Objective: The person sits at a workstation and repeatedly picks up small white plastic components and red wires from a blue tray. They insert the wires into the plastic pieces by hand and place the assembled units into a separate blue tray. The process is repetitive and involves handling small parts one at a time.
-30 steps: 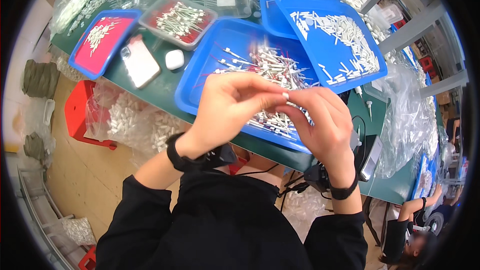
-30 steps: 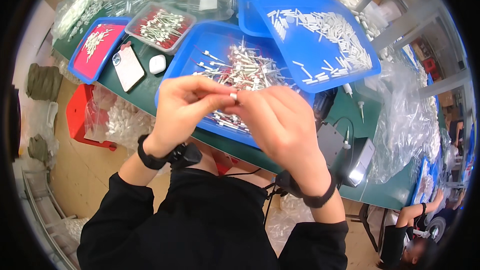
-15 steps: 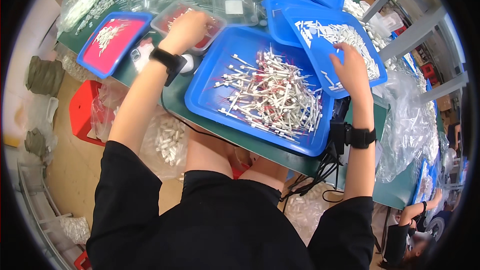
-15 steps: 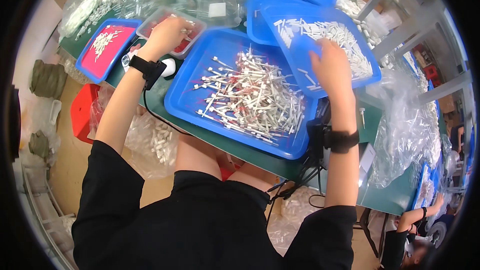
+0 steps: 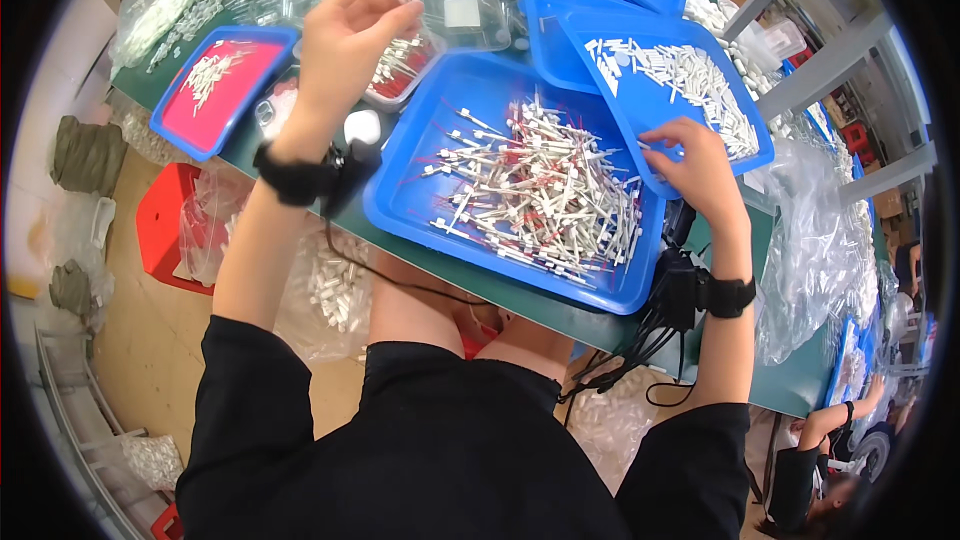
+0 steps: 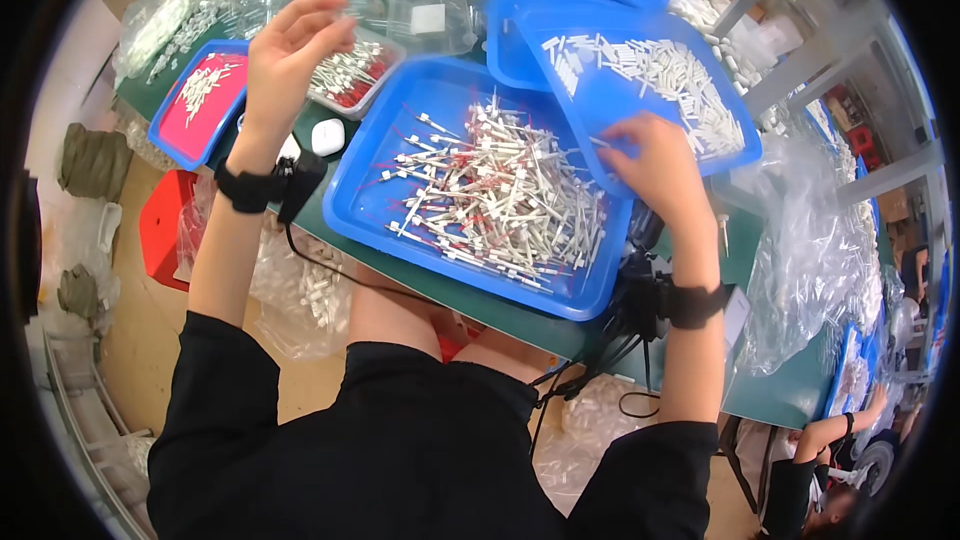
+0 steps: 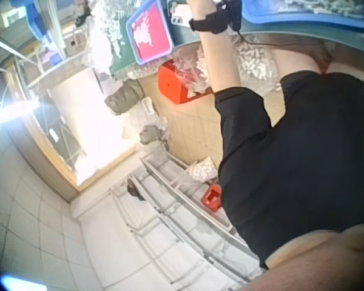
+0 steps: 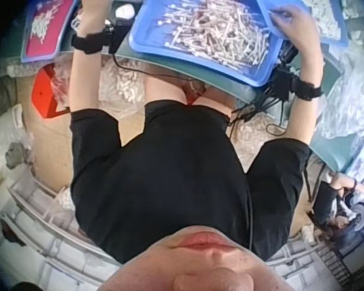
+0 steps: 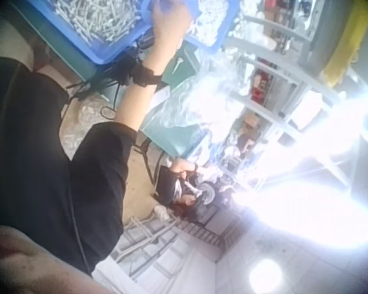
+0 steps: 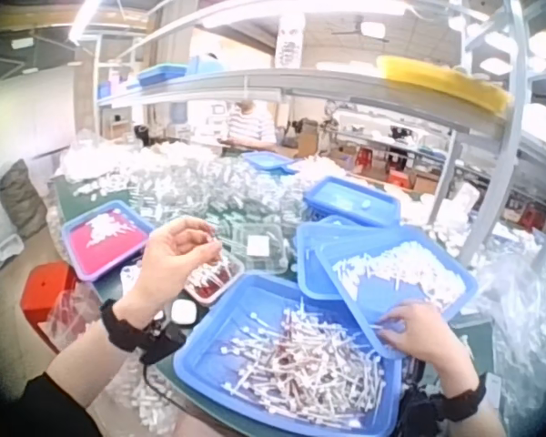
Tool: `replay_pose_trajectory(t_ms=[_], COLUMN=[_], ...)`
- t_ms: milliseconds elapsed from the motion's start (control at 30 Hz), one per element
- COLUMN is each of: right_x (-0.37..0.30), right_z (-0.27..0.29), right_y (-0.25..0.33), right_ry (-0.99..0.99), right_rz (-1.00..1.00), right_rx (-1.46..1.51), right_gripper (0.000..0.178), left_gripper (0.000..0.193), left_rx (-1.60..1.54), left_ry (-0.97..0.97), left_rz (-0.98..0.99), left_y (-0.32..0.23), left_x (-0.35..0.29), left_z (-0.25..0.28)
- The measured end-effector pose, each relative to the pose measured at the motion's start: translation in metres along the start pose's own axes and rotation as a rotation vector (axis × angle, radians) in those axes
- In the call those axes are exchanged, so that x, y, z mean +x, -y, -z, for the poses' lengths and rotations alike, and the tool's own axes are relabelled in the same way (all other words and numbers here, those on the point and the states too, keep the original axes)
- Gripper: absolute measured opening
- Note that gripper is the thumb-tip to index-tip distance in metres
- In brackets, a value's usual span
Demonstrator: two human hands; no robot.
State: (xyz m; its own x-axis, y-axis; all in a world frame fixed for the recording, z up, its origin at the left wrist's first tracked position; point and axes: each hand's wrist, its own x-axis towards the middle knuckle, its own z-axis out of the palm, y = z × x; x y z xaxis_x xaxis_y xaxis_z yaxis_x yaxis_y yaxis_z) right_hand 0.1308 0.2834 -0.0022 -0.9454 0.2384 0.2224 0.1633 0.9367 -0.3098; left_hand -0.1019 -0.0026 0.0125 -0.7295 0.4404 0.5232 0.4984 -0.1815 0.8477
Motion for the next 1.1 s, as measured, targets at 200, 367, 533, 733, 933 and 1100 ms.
replay_pose_trajectory(t_ms=[200, 367, 533, 733, 933, 1100], right_x=[0.003, -0.017, -0.056, -0.066, -0.066, -0.065], right_z=[-0.006, 0.030, 0.026, 0.021, 0.014, 0.008], right_y=[-0.004, 0.071, 0.112, 0.109, 0.106, 0.102], right_ry=[-0.155, -0.196, -0.065, -0.122, -0.142, -0.281], right_rz=[-0.076, -0.028, 0.001, -0.038, -0.053, 0.033], right_rx=[-0.032, 0.583, 1.054, 1.116, 1.116, 0.773], right_gripper=[0.019, 0.022, 0.016, 0.014, 0.015, 0.015], left_gripper=[0.021, 0.021, 0.016, 0.012, 0.012, 0.015], left_rx=[-0.716, -0.824, -0.992, -0.873, -0.771, -0.657], left_ry=[0.203, 0.241, 0.158, 0.109, 0.081, 0.058], left_rz=[0.256, 0.322, 0.338, 0.383, 0.372, 0.353], left_y=[-0.045, -0.054, -0.057, -0.060, -0.056, -0.050], left_x=[-0.049, -0.083, -0.092, -0.098, -0.103, -0.108], left_z=[-0.038, -0.054, -0.078, -0.093, -0.102, -0.109])
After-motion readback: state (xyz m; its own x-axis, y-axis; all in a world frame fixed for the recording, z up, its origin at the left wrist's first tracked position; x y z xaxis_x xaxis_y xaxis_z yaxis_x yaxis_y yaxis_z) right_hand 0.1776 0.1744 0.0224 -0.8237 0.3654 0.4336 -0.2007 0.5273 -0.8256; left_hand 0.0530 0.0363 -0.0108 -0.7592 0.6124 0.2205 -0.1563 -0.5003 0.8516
